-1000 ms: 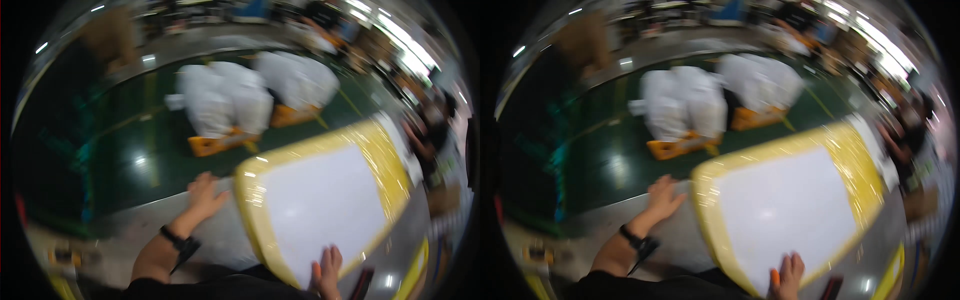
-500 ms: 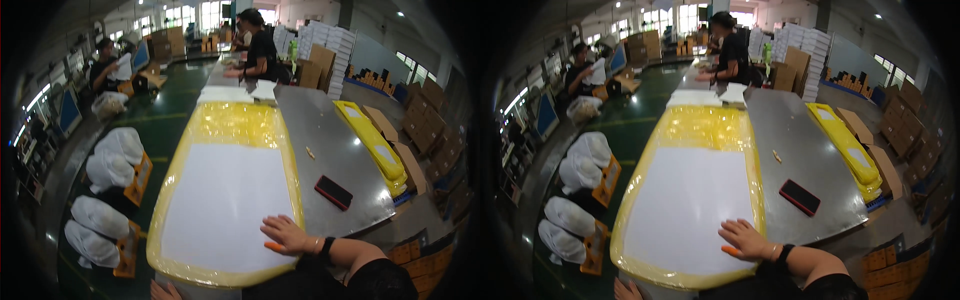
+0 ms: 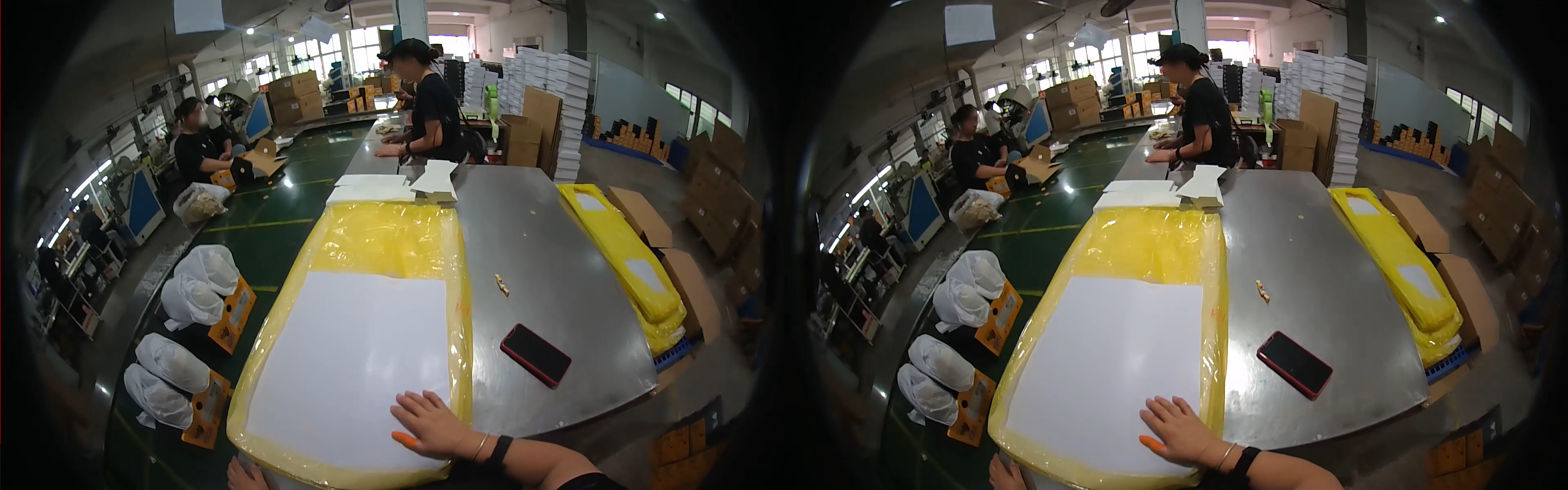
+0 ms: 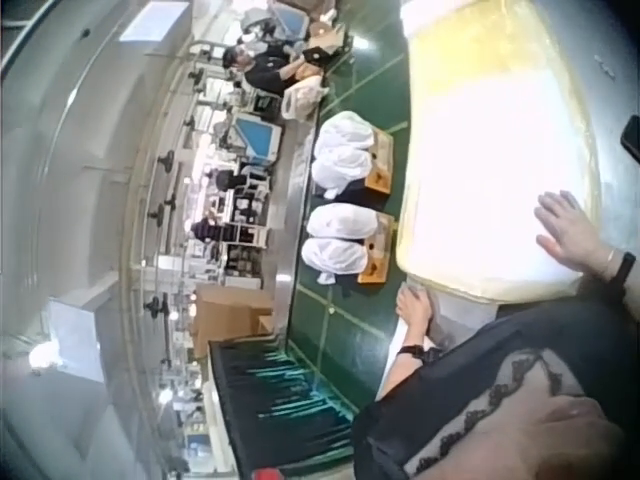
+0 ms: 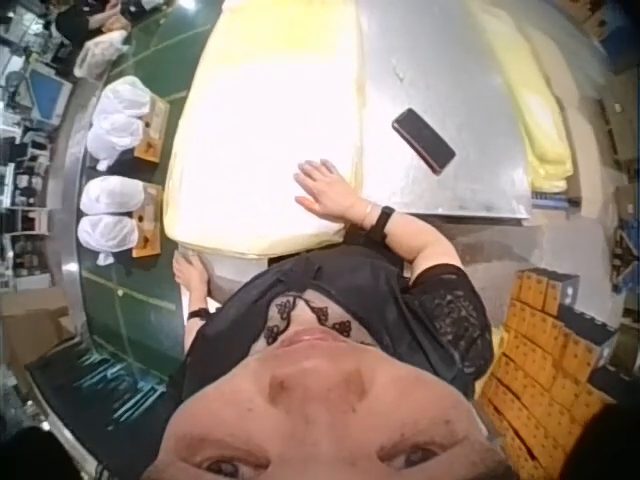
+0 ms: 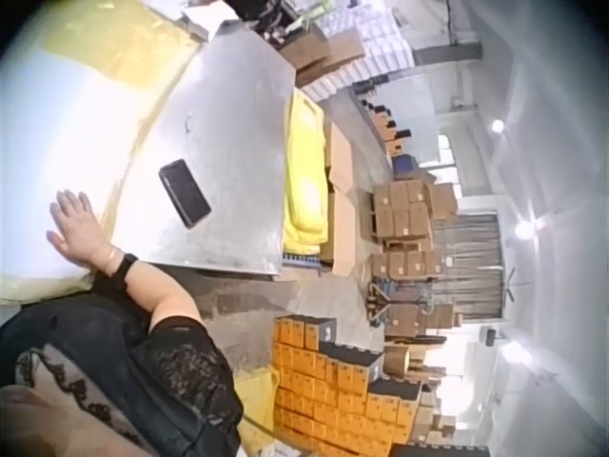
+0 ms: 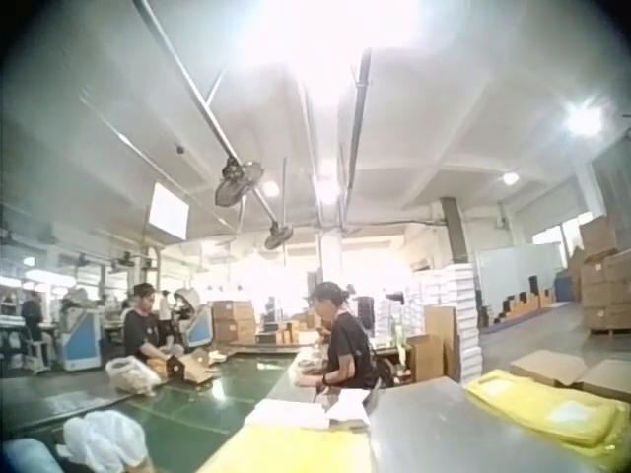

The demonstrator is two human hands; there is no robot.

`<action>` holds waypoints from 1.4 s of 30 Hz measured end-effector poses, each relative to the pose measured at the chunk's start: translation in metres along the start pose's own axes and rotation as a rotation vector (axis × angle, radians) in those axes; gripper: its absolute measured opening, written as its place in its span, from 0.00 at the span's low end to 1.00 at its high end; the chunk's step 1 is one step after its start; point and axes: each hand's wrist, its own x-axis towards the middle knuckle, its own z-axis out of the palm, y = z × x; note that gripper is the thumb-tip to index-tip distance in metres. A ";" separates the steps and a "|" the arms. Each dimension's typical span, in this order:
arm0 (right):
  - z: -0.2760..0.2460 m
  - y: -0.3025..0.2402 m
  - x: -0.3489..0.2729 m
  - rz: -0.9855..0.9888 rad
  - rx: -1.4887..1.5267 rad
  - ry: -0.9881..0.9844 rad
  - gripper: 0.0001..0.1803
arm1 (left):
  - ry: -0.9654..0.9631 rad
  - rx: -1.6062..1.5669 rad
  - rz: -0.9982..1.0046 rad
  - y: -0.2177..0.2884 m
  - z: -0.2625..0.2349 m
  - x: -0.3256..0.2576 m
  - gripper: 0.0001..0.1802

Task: Wrapping finished shoes in protective paper and placing them onto the conveyor belt.

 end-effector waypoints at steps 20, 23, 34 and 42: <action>0.001 0.005 -0.010 -0.043 0.316 -0.163 0.25 | -0.071 0.148 -0.292 0.099 -0.004 -0.123 0.37; -0.002 0.002 -0.011 -0.059 0.297 -0.172 0.24 | -0.073 0.138 -0.290 0.100 -0.012 -0.125 0.36; -0.004 0.001 -0.015 -0.109 0.365 -0.261 0.25 | 0.154 0.258 -0.267 0.054 0.025 -0.138 0.35; -0.055 0.027 -0.045 -0.257 0.432 -0.475 0.21 | -0.077 0.097 -0.329 0.090 -0.017 -0.139 0.36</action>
